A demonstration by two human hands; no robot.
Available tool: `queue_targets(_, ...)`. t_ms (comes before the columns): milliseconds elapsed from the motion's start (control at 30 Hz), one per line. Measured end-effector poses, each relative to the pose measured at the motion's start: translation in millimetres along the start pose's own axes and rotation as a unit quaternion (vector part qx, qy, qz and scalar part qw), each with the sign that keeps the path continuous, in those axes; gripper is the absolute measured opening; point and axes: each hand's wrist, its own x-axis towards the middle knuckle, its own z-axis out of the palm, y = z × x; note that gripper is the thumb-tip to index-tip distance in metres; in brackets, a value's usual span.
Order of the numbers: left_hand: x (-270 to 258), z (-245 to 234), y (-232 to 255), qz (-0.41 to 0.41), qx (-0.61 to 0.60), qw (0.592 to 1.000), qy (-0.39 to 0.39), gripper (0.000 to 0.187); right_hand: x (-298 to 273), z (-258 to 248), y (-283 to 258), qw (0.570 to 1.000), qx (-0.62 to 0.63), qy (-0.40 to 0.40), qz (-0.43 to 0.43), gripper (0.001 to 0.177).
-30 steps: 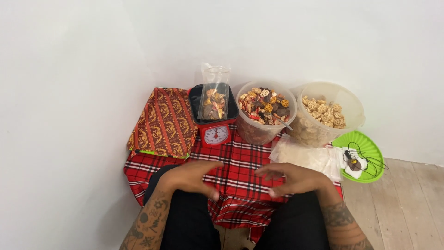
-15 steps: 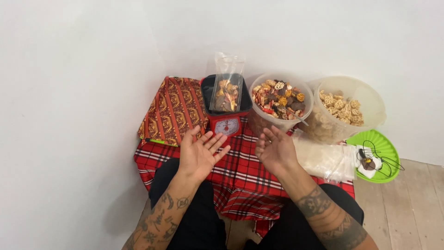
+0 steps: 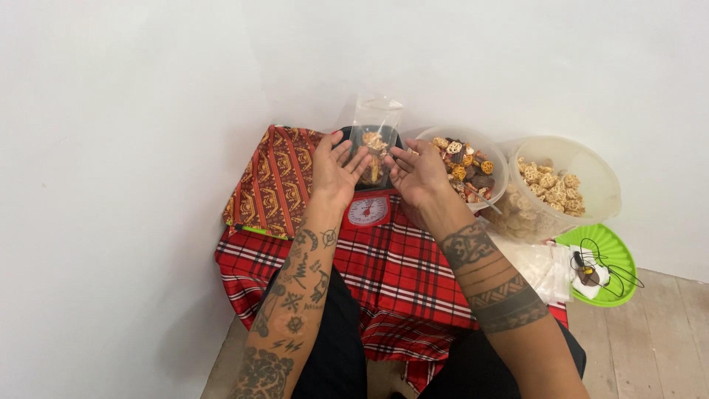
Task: Filling small plastic bags with snack mix from larger containers and weighing them on a scale.
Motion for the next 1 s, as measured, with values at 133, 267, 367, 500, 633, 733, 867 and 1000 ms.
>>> queue_targets(133,29.0,-13.2,-23.3,0.045,0.048,0.998,0.004,0.078,14.0,2.2,4.1,1.000,-0.021,-0.007,0.005,0.058)
queue_targets(267,41.4,-21.1,-33.0,0.059,0.088,0.994,-0.016,0.077,9.0,5.2,9.3,0.999,-0.049,0.013,-0.007,0.044)
queue_targets(367,39.5,-25.0,-33.7,0.072,0.098,0.992,-0.011,0.076,-7.3,14.7,13.9,0.995,-0.087,0.015,-0.054,0.042)
queue_targets(500,10.6,-9.7,-35.7,0.190,0.186,0.963,-0.038,0.073,-29.9,24.9,19.3,0.974,-0.144,-0.019,-0.174,0.049)
queue_targets(633,-20.7,-1.7,-47.5,0.361,0.270,0.886,-0.114,0.067,-100.0,32.8,9.1,0.931,-0.201,-0.071,-0.296,0.057)
queue_targets(733,-33.9,-5.4,-52.0,0.503,0.355,0.788,-0.023,0.074,-144.5,22.7,5.4,0.898,-0.251,-0.109,-0.346,0.063)
queue_targets(867,-40.9,-9.6,-55.5,0.381,0.288,0.867,-0.143,0.076,-143.8,-20.9,19.7,0.889,-0.247,-0.127,-0.363,0.064)
queue_targets(1000,-33.7,-12.1,-68.0,0.195,0.249,0.922,-0.222,0.072,-104.1,-74.1,34.2,0.927,-0.234,-0.067,-0.285,0.044)
